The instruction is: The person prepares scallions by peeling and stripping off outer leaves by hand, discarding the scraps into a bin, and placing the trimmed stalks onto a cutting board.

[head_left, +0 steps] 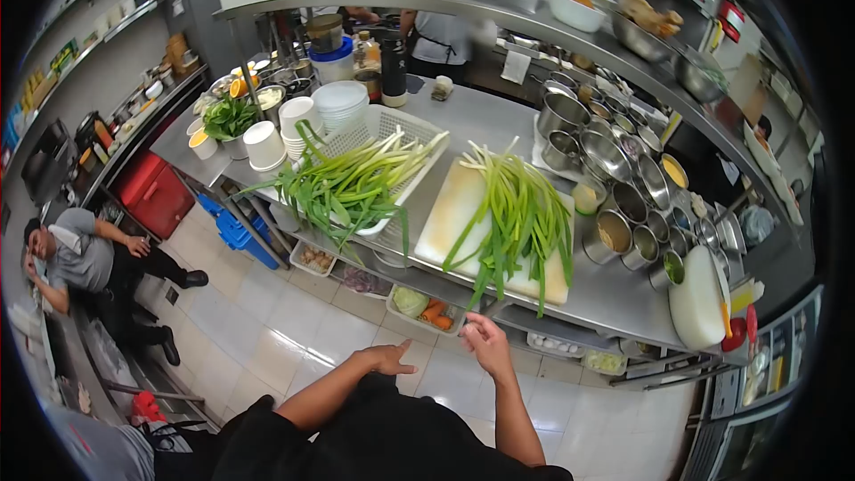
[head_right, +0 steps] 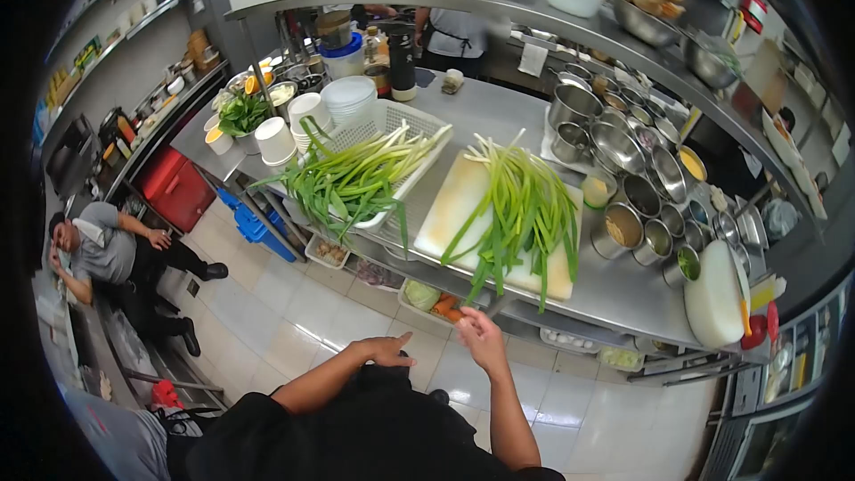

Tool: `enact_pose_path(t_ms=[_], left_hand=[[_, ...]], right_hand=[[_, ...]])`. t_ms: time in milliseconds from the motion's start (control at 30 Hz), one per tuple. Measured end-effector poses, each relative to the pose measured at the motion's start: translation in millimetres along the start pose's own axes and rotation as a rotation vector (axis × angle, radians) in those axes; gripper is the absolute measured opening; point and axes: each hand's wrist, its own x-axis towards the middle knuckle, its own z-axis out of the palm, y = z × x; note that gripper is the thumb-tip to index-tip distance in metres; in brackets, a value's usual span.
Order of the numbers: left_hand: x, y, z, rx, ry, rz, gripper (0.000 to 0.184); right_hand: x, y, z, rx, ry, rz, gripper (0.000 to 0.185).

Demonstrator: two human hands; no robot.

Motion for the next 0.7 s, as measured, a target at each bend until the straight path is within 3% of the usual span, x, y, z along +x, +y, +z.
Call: enact_pose_path(t_ms=[233, 333, 467, 633, 700], left_hand=[[-28.8, 3.0, -71.6, -0.19, 0.029, 0.219, 0.094], [-51.8, -4.0, -107.6, -0.413, -0.018, 0.462, 0.078], [-95.1, -6.0, -131.0, -0.572, 0.044, 0.393, 0.07], [-126.7, -20.8, -120.4, -0.747, 0.288, 0.314, 0.066], [-129.3, -24.5, -100.5, -0.891, 0.554, 0.243, 0.064]], right_hand=[[112.9, -117.3, 64.4, -0.113, -0.159, -0.219, 0.033], [194.3, -150.1, 90.0, -0.17, -0.262, -0.299, 0.033], [282.7, -172.3, 137.9, -0.195, -0.345, -0.088, 0.029], [408.7, -140.0, 187.6, -0.531, -0.435, -0.078, 0.022], [451.0, -112.7, 195.1, -1.093, -0.408, -0.499, 0.022]])
